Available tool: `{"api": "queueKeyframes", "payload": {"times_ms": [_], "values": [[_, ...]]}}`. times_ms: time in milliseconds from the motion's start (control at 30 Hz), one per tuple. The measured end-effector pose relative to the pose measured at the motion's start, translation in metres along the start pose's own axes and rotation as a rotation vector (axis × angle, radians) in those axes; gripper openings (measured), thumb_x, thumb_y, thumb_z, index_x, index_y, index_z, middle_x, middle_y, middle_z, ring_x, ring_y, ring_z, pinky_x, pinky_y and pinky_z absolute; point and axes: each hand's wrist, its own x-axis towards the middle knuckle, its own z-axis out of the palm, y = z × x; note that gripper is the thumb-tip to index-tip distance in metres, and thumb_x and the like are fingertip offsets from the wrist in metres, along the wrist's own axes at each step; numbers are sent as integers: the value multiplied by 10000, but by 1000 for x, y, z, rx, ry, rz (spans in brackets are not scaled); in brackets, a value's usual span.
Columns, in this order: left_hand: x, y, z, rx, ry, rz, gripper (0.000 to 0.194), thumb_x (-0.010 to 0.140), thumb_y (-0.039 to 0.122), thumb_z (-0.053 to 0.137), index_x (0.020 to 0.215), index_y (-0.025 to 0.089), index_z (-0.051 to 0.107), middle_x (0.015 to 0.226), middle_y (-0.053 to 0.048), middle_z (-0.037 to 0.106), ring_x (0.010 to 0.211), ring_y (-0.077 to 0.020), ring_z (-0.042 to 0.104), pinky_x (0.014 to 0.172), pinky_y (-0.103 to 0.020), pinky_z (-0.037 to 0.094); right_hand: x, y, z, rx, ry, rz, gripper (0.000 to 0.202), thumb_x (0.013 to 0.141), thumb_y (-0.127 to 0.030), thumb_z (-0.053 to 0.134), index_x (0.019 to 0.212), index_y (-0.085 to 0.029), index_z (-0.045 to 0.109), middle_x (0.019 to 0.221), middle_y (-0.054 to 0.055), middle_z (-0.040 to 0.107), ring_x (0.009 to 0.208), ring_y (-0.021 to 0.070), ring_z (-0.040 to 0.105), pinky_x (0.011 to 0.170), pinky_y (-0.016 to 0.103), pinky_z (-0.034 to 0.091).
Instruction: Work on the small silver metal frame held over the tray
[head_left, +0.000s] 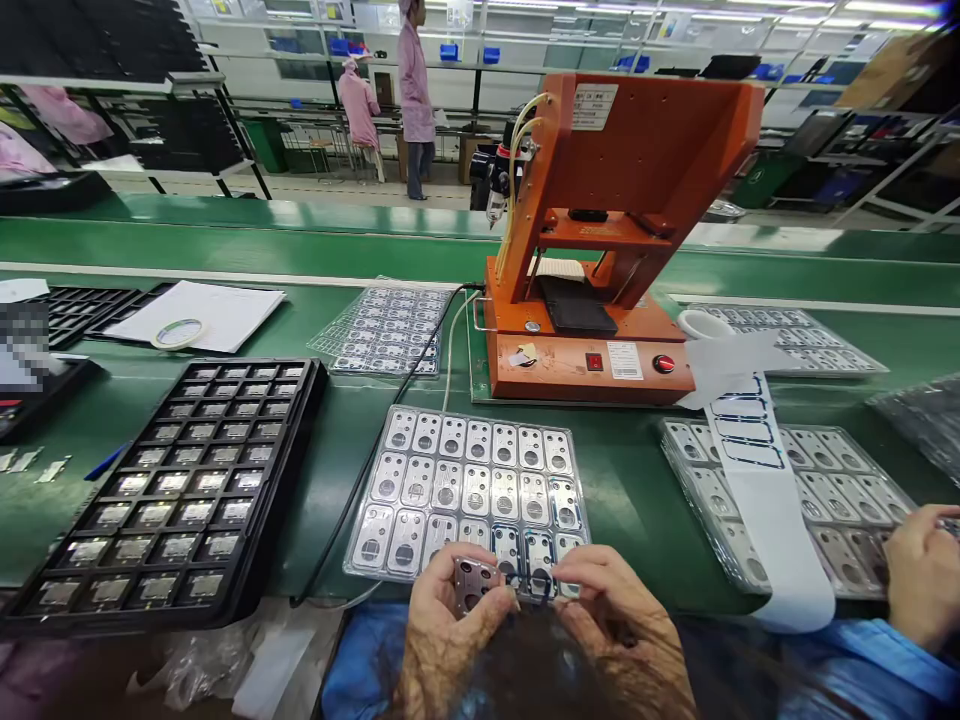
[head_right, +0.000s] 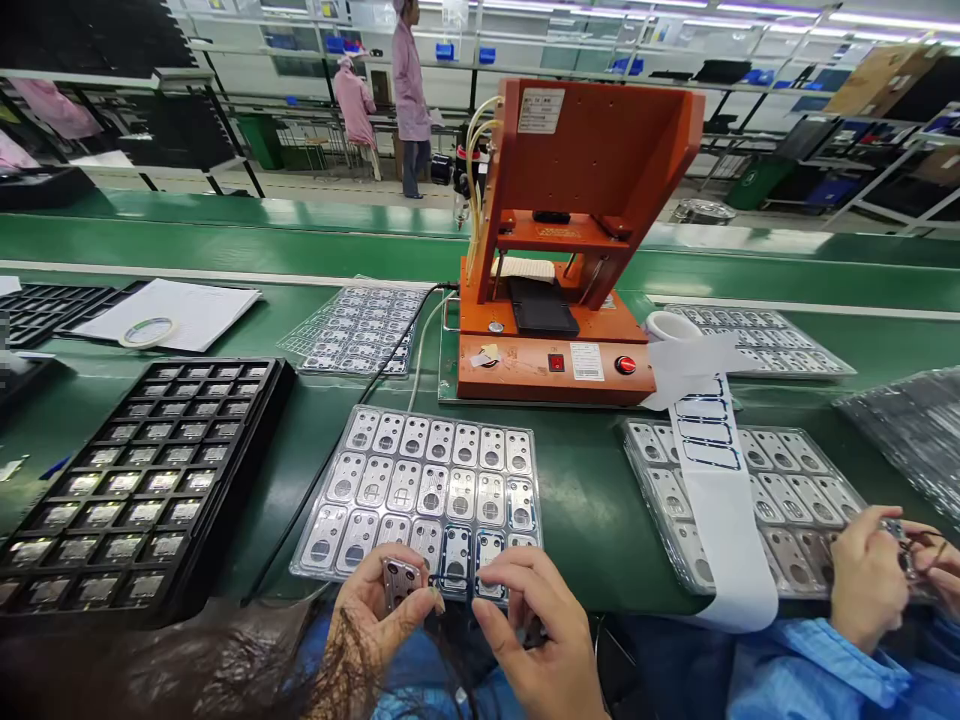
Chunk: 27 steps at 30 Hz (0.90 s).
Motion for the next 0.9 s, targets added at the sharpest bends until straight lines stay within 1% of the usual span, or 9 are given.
{"api": "queueKeyframes", "payload": {"times_ms": [100,300,400,467,600,667,733,800,900], "values": [[0,-1,-2,1,0,7,336,595,383,1045,843,246,864,733,22,765,686,-186,713,724,-296,555,1,6,-4,-5,-60,19,243,1015,-769,903,955,-537,946,983,10,785,671,256,605,670,437,497],[2,-4,-11,-10,-97,17,400,662,494,1153,872,290,880,717,41,775,708,-218,803,761,-343,594,15,21,-9,2,-253,-110,133,955,-613,1006,938,-496,944,839,28,761,595,291,641,533,423,483],[6,-7,-17,-59,-160,-19,399,756,584,1172,916,309,932,784,47,827,746,-213,845,817,-367,627,16,11,-9,-16,-225,-49,269,981,-701,976,864,-470,901,822,35,727,635,299,610,607,449,457],[10,-13,-21,-167,-230,-123,435,821,661,1167,997,305,989,812,26,856,842,-239,903,920,-392,684,18,1,-13,-26,-208,-6,327,998,-729,959,839,-456,877,831,41,727,689,310,624,664,459,462],[26,-33,-33,-352,-350,-311,606,803,761,1171,1162,292,1034,1164,-83,982,1084,-333,983,1008,-396,768,29,-11,-33,40,-358,15,370,1025,-704,949,809,-414,873,803,50,711,714,292,661,676,414,512],[36,-47,-39,-409,-445,-370,494,947,721,1061,1235,321,1031,1376,-83,975,1228,-347,977,1030,-393,770,35,-16,-37,122,-415,27,431,1009,-746,951,781,-389,874,759,45,668,672,255,626,644,367,497],[44,-60,-44,-465,-566,-432,393,1135,626,812,1351,359,1003,1420,-44,966,1348,-325,947,1083,-408,754,37,-25,-33,180,-392,58,501,969,-792,980,747,-357,868,749,41,633,685,228,613,640,329,491],[46,-66,-46,-509,-659,-469,423,1197,514,636,1423,395,973,1431,0,962,1358,-281,940,1102,-409,741,35,-37,-20,221,-293,166,544,899,-808,1052,721,-329,865,833,36,640,752,208,639,684,318,544],[33,-56,-42,-613,-708,-440,429,1194,594,757,1493,362,957,1408,-33,972,1285,-238,951,1109,-357,729,29,-55,-1,266,-220,363,612,774,-842,1139,721,-287,889,1065,30,679,739,149,672,692,313,616]]}}
